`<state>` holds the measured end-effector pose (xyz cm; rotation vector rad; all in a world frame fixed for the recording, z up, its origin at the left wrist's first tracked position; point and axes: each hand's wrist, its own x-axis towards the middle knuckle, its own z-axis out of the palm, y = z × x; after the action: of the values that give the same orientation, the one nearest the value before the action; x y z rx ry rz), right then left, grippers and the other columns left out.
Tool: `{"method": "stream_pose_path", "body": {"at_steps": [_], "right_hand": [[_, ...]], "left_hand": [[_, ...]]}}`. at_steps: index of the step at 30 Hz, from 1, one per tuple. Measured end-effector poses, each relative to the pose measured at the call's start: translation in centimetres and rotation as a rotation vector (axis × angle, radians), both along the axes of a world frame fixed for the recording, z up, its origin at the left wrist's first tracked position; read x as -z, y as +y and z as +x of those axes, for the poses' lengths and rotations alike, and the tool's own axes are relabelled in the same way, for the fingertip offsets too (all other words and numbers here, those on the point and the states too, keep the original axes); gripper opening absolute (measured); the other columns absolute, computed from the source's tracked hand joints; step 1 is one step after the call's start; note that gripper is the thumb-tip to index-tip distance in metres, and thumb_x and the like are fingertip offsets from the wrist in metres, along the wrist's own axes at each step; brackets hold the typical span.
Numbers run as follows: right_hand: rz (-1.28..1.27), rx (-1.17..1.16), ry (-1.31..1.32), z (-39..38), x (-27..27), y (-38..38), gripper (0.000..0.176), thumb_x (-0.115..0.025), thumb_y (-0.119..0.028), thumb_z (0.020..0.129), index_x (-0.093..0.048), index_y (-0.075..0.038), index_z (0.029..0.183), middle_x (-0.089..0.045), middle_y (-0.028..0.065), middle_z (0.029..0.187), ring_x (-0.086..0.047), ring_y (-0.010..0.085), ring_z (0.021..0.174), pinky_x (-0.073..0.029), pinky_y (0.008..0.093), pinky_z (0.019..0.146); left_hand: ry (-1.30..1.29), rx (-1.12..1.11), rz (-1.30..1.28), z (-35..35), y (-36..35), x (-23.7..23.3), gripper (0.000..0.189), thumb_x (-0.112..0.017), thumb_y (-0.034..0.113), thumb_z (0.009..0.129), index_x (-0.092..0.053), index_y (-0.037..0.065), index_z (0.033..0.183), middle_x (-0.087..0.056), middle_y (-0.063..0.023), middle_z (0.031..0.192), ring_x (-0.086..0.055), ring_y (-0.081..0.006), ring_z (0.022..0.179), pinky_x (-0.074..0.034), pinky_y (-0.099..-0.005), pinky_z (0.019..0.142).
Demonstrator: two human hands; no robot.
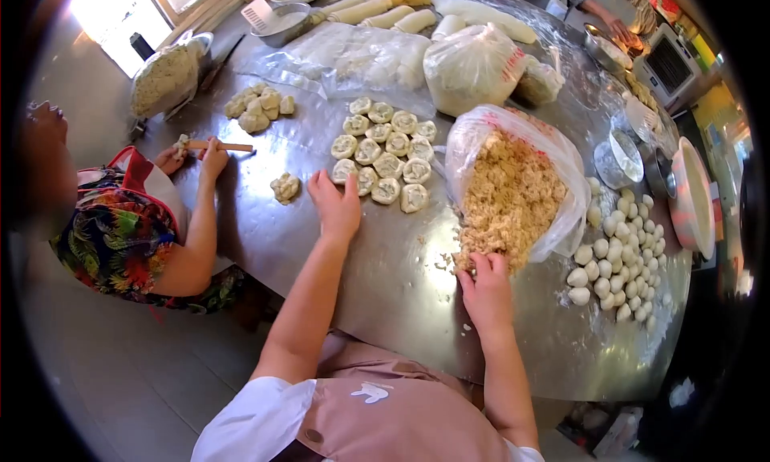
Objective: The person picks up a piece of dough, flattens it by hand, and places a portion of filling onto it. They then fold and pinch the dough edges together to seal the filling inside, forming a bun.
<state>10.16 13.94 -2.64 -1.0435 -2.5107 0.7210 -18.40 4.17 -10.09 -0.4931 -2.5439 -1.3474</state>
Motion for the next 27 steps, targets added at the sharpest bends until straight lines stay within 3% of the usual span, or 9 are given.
{"method": "stream_pose_path", "body": {"at_steps": [5, 9, 13, 16, 18, 19, 22, 23, 27], "right_hand": [[-0.084, 0.014, -0.010, 1.9, 0.1, 0.4, 0.027, -0.068, -0.009, 0.080, -0.059, -0.006, 0.106, -0.054, 0.0161, 0.103, -0.060, 0.0332, 0.084, -0.050, 0.0399, 0.073], [-0.061, 0.129, 0.003, 2.0, -1.6, -0.3, 0.035, -0.068, -0.012, 0.081, -0.055, -0.007, 0.112, -0.055, 0.0172, 0.104, -0.060, 0.0341, 0.083, -0.051, 0.0404, 0.072], [0.060, 0.085, -0.086, 1.6, 0.7, 0.2, 0.037, -0.069, -0.013, 0.081, -0.055, -0.007, 0.114, -0.055, 0.0173, 0.103, -0.060, 0.0357, 0.084, -0.051, 0.0414, 0.073], [-0.029, 0.086, -0.010, 1.7, 0.7, 1.0, 0.029, -0.070, -0.011, 0.080, -0.060, -0.003, 0.106, -0.059, 0.0165, 0.097, -0.063, 0.0314, 0.078, -0.051, 0.0385, 0.069], [-0.193, 0.138, 0.117, 2.0, -1.6, 1.0, 0.024, -0.070, -0.010, 0.081, -0.062, -0.002, 0.102, -0.061, 0.0160, 0.094, -0.064, 0.0284, 0.074, -0.051, 0.0364, 0.067], [-0.249, 0.159, 0.253, 2.2, -2.0, 1.0, 0.024, -0.071, -0.011, 0.081, -0.064, -0.001, 0.102, -0.064, 0.0095, 0.082, -0.059, 0.0145, 0.064, -0.047, 0.0277, 0.059], [-0.394, 0.225, 0.153, 3.0, -1.7, 2.0, 0.024, -0.068, -0.009, 0.083, -0.062, -0.001, 0.104, -0.063, 0.0129, 0.083, -0.062, 0.0190, 0.068, -0.049, 0.0293, 0.063], [-0.301, 0.249, 0.075, 3.5, -0.1, 2.6, 0.022, -0.065, -0.008, 0.085, -0.063, 0.001, 0.106, -0.064, 0.0089, 0.080, -0.059, 0.0138, 0.066, -0.048, 0.0260, 0.063], [-0.677, 0.283, 0.402, 3.6, -0.6, 1.9, 0.020, -0.061, -0.005, 0.089, -0.062, 0.000, 0.108, -0.064, 0.0002, 0.083, -0.056, 0.0063, 0.072, -0.047, 0.0226, 0.064]], "left_hand": [[-0.117, 0.087, -0.140, -1.4, 0.5, -2.7, 0.045, -0.070, 0.026, 0.081, -0.052, -0.003, 0.109, -0.054, -0.0200, 0.109, -0.046, -0.0354, 0.111, -0.038, -0.0445, 0.095], [-0.210, 0.111, 0.112, -0.2, -0.3, -3.0, 0.041, -0.076, 0.019, 0.074, -0.052, 0.003, 0.104, -0.058, -0.0130, 0.092, -0.057, -0.0260, 0.088, -0.046, -0.0370, 0.080], [-0.329, 0.060, 0.363, 0.5, -0.7, -2.6, 0.037, -0.076, 0.014, 0.077, -0.054, 0.004, 0.104, -0.061, -0.0072, 0.092, -0.059, -0.0149, 0.079, -0.048, -0.0297, 0.071], [-0.754, 0.177, 0.759, 0.4, -2.3, -3.9, 0.035, -0.074, 0.009, 0.078, -0.056, 0.006, 0.108, -0.061, -0.0055, 0.093, -0.059, -0.0128, 0.081, -0.048, -0.0276, 0.071], [-1.004, 0.241, 0.866, 1.9, -3.5, -6.1, 0.029, -0.068, 0.008, 0.083, -0.057, 0.007, 0.110, -0.061, -0.0043, 0.096, -0.059, -0.0129, 0.083, -0.048, -0.0265, 0.073], [-1.106, 0.284, 0.902, 2.6, -4.1, -6.7, 0.027, -0.066, 0.008, 0.085, -0.057, 0.007, 0.111, -0.061, -0.0043, 0.097, -0.059, -0.0134, 0.084, -0.047, -0.0267, 0.073], [-1.441, 0.428, 1.037, 4.8, -4.8, -6.7, 0.024, -0.060, 0.012, 0.089, -0.056, 0.005, 0.112, -0.061, -0.0072, 0.103, -0.058, -0.0183, 0.087, -0.049, -0.0301, 0.075], [-1.570, 0.469, 1.077, 5.8, -4.4, -7.0, 0.024, -0.059, 0.013, 0.090, -0.056, 0.005, 0.112, -0.061, -0.0081, 0.102, -0.059, -0.0199, 0.087, -0.050, -0.0313, 0.076], [-1.698, 0.680, 0.967, 10.9, -1.7, -8.2, 0.026, -0.056, 0.020, 0.093, -0.055, 0.005, 0.114, -0.061, -0.0119, 0.107, -0.061, -0.0258, 0.096, -0.051, -0.0373, 0.082]]}}
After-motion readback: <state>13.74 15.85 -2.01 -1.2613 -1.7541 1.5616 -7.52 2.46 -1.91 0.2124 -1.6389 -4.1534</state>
